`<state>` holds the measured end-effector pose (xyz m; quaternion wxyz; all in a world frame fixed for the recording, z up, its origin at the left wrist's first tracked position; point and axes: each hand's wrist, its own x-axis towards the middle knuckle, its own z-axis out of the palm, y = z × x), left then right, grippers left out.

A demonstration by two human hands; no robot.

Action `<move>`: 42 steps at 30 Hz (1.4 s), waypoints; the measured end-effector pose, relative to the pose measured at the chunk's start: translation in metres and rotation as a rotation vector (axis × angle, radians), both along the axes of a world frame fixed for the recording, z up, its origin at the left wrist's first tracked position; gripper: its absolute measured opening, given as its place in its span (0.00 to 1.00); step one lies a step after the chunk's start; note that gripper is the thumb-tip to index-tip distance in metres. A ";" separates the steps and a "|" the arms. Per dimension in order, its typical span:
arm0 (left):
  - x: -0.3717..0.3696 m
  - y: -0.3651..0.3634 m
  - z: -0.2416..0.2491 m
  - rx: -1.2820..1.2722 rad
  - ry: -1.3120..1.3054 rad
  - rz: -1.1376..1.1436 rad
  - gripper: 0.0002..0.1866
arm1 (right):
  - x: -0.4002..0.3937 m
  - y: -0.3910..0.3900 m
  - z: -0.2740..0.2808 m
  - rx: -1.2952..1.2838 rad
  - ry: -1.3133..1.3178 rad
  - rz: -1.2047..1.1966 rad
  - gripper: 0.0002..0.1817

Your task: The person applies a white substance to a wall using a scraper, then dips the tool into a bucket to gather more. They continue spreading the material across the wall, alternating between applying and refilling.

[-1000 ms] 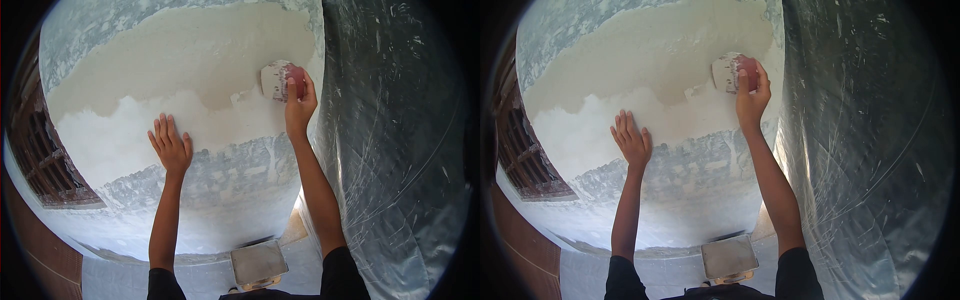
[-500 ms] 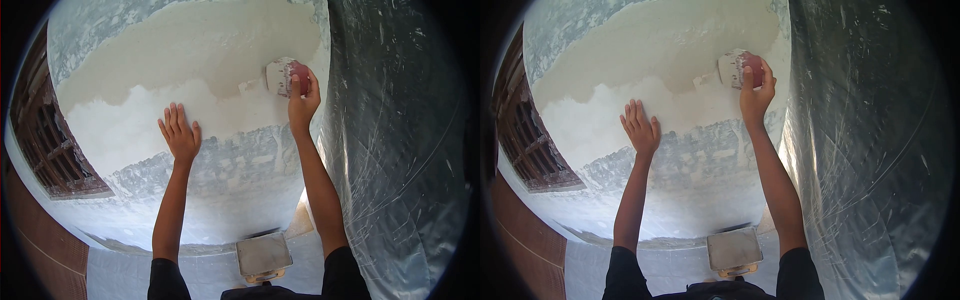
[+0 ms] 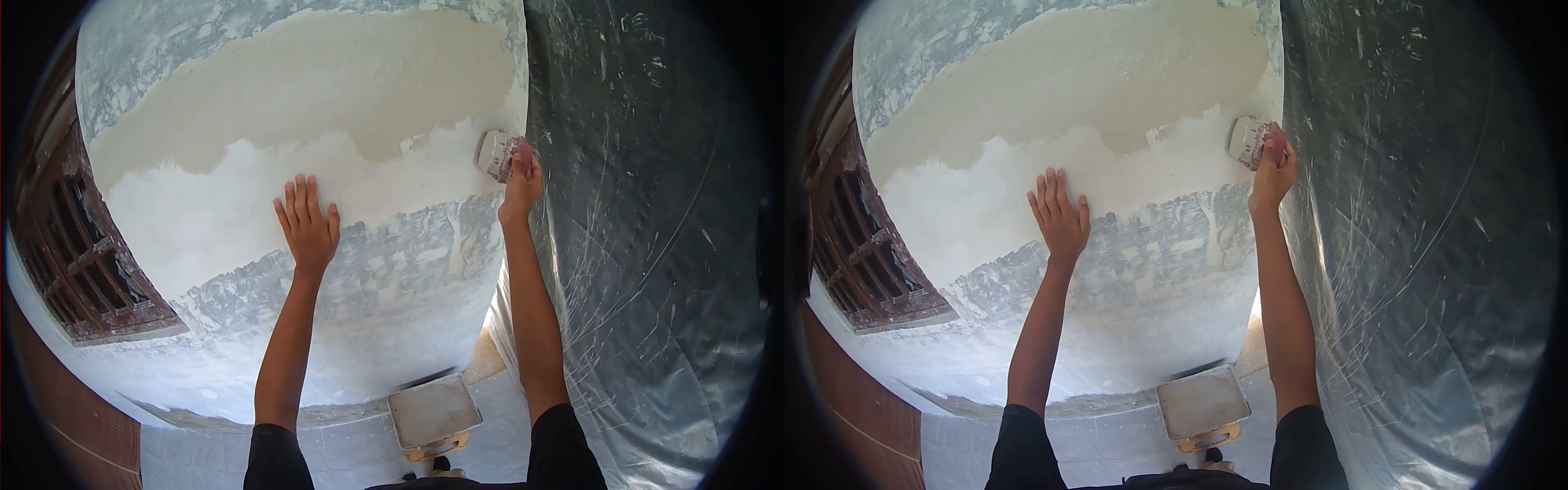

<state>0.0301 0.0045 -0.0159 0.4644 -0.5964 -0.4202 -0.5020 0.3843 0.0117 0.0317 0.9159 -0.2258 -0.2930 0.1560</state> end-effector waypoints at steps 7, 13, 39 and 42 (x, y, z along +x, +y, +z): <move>0.014 -0.030 -0.017 -0.181 -0.035 -0.157 0.33 | -0.030 -0.047 -0.065 -0.221 -0.153 0.117 0.19; 0.028 -0.054 -0.063 -0.424 -0.015 -0.342 0.34 | -0.039 -0.063 -0.132 -0.376 -0.253 0.157 0.16; 0.036 -0.236 -0.580 -1.411 -0.607 -0.425 0.18 | 0.016 -0.201 -0.686 -1.332 -0.932 0.488 0.16; 0.037 -0.256 -0.623 -1.473 -0.661 -0.385 0.18 | 0.023 -0.211 -0.707 -1.425 -1.174 0.329 0.16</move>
